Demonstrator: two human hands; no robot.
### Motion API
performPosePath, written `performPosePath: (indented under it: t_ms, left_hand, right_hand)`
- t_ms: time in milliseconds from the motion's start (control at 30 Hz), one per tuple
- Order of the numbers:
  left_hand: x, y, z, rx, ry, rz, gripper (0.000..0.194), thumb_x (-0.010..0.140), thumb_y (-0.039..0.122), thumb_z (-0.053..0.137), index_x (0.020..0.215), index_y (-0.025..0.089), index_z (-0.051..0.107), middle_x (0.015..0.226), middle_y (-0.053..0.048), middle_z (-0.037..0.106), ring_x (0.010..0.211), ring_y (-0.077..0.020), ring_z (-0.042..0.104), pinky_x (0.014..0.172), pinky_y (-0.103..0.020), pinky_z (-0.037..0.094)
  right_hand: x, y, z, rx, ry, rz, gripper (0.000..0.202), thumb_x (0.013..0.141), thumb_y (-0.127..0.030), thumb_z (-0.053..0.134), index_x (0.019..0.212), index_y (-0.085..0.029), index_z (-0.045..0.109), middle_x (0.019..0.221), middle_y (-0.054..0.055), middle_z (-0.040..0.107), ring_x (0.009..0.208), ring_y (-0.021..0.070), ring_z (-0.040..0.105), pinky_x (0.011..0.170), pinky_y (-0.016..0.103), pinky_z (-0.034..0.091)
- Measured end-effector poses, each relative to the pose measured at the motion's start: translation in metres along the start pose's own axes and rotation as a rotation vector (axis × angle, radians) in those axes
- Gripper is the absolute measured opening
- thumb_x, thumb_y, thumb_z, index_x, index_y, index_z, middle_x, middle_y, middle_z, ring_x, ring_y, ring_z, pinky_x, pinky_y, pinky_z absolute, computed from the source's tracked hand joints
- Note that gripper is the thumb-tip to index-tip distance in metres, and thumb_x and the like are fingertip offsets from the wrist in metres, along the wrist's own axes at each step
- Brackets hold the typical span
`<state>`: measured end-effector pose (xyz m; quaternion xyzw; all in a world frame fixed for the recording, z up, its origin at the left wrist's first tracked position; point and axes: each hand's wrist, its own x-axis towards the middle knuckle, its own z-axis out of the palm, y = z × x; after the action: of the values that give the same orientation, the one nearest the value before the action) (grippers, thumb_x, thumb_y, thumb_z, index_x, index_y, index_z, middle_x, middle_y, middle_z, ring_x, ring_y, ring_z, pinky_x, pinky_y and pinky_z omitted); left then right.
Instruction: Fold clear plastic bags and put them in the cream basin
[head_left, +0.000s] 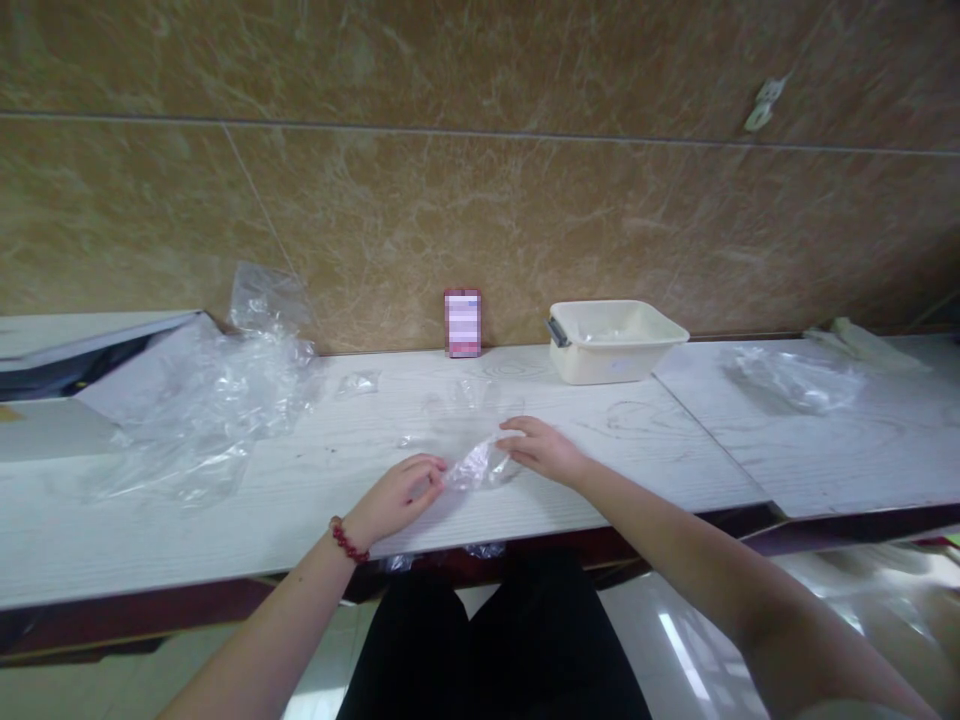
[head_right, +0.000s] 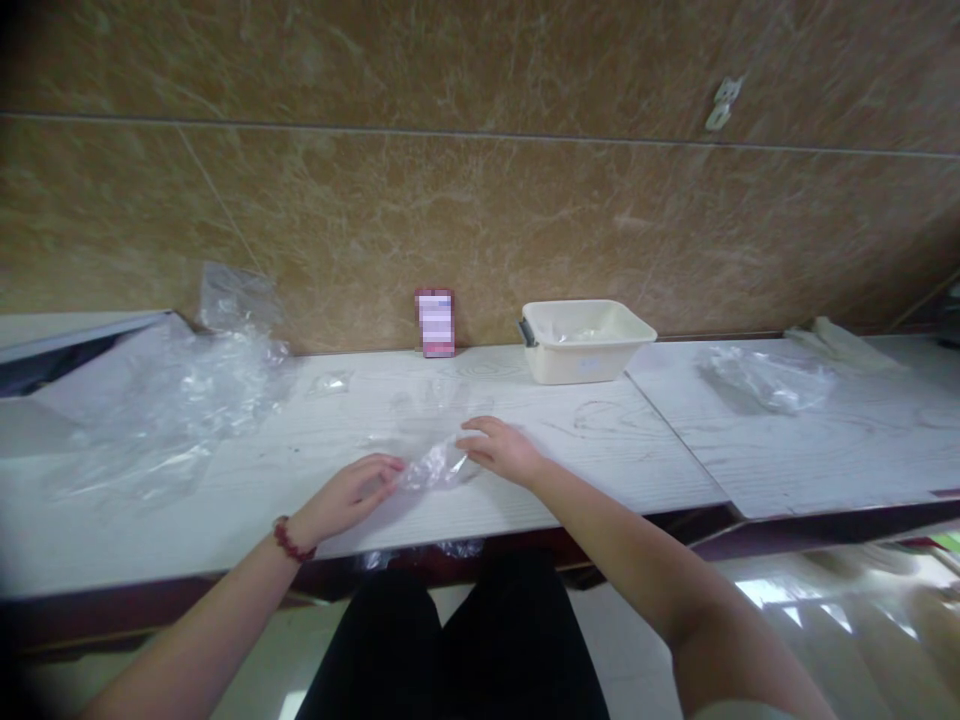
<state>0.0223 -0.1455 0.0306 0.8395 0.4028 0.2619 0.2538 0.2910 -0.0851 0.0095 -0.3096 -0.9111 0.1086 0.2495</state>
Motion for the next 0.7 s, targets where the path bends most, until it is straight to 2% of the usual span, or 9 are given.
performPosePath:
  t_ms: [133, 300, 367, 433, 500, 600, 700]
  left_hand:
    - [-0.003, 0.000, 0.002, 0.052, -0.061, 0.031, 0.021, 0.081, 0.030, 0.039, 0.083, 0.020, 0.057, 0.097, -0.005, 0.058, 0.093, -0.0161, 0.051, 0.083, -0.032, 0.039]
    - [-0.006, 0.002, -0.012, 0.144, -0.186, 0.077, 0.022, 0.081, 0.034, 0.040, 0.084, 0.021, 0.057, 0.094, -0.003, 0.061, 0.089, -0.0161, 0.054, 0.081, -0.029, 0.040]
    - [0.000, 0.002, -0.014, 0.186, -0.148, 0.017, 0.026, 0.083, 0.035, 0.035, 0.084, 0.021, 0.057, 0.087, -0.003, 0.062, 0.082, -0.0157, 0.056, 0.076, -0.028, 0.041]
    - [0.010, 0.001, -0.007, 0.245, -0.065, -0.037, 0.030, 0.084, 0.035, 0.031, 0.088, 0.020, 0.057, 0.088, -0.004, 0.063, 0.083, -0.0165, 0.056, 0.077, -0.030, 0.041]
    - [0.022, -0.002, 0.007, 0.301, -0.013, -0.036, 0.033, 0.084, 0.035, 0.029, 0.099, 0.019, 0.054, 0.101, -0.007, 0.060, 0.095, -0.0184, 0.053, 0.085, -0.033, 0.038]
    - [0.035, -0.008, 0.035, 0.396, -0.031, -0.029, 0.043, 0.082, 0.040, 0.034, 0.115, 0.016, 0.046, 0.125, -0.012, 0.043, 0.118, -0.0244, 0.033, 0.097, -0.043, 0.022]
    - [0.038, -0.016, 0.051, 0.466, -0.098, -0.060, 0.054, 0.081, 0.047, 0.029, 0.124, 0.016, 0.035, 0.134, -0.012, 0.029, 0.124, -0.0271, 0.021, 0.098, -0.049, 0.013]
  right_hand:
    - [-0.008, -0.004, -0.007, 0.106, -0.035, 0.060, 0.023, 0.081, -0.026, 0.042, 0.094, -0.023, 0.061, 0.104, 0.005, 0.058, 0.105, 0.0142, 0.046, 0.091, 0.033, 0.036]
    - [-0.010, -0.010, -0.035, 0.186, -0.251, -0.038, 0.023, 0.077, -0.021, 0.046, 0.094, -0.024, 0.061, 0.098, 0.001, 0.061, 0.098, 0.0135, 0.052, 0.090, 0.031, 0.037]
    - [-0.007, -0.012, -0.038, 0.159, -0.205, 0.026, 0.026, 0.078, -0.021, 0.043, 0.098, -0.023, 0.059, 0.100, 0.001, 0.061, 0.097, 0.0139, 0.052, 0.089, 0.032, 0.037]
    - [0.000, -0.016, -0.027, 0.079, -0.096, 0.171, 0.029, 0.080, -0.023, 0.039, 0.103, -0.022, 0.057, 0.103, 0.003, 0.059, 0.099, 0.0150, 0.052, 0.089, 0.034, 0.037]
    - [0.008, -0.022, -0.007, -0.003, -0.028, 0.275, 0.033, 0.082, -0.024, 0.036, 0.110, -0.020, 0.052, 0.110, 0.007, 0.056, 0.104, 0.0169, 0.049, 0.091, 0.035, 0.036]
    - [0.017, -0.031, 0.027, -0.110, -0.046, 0.314, 0.040, 0.081, -0.025, 0.037, 0.118, -0.013, 0.045, 0.126, 0.013, 0.040, 0.119, 0.0232, 0.032, 0.097, 0.042, 0.026]
    - [0.019, -0.035, 0.047, -0.216, -0.055, 0.398, 0.049, 0.080, -0.037, 0.039, 0.124, -0.014, 0.039, 0.133, 0.014, 0.029, 0.123, 0.0287, 0.022, 0.098, 0.047, 0.019]
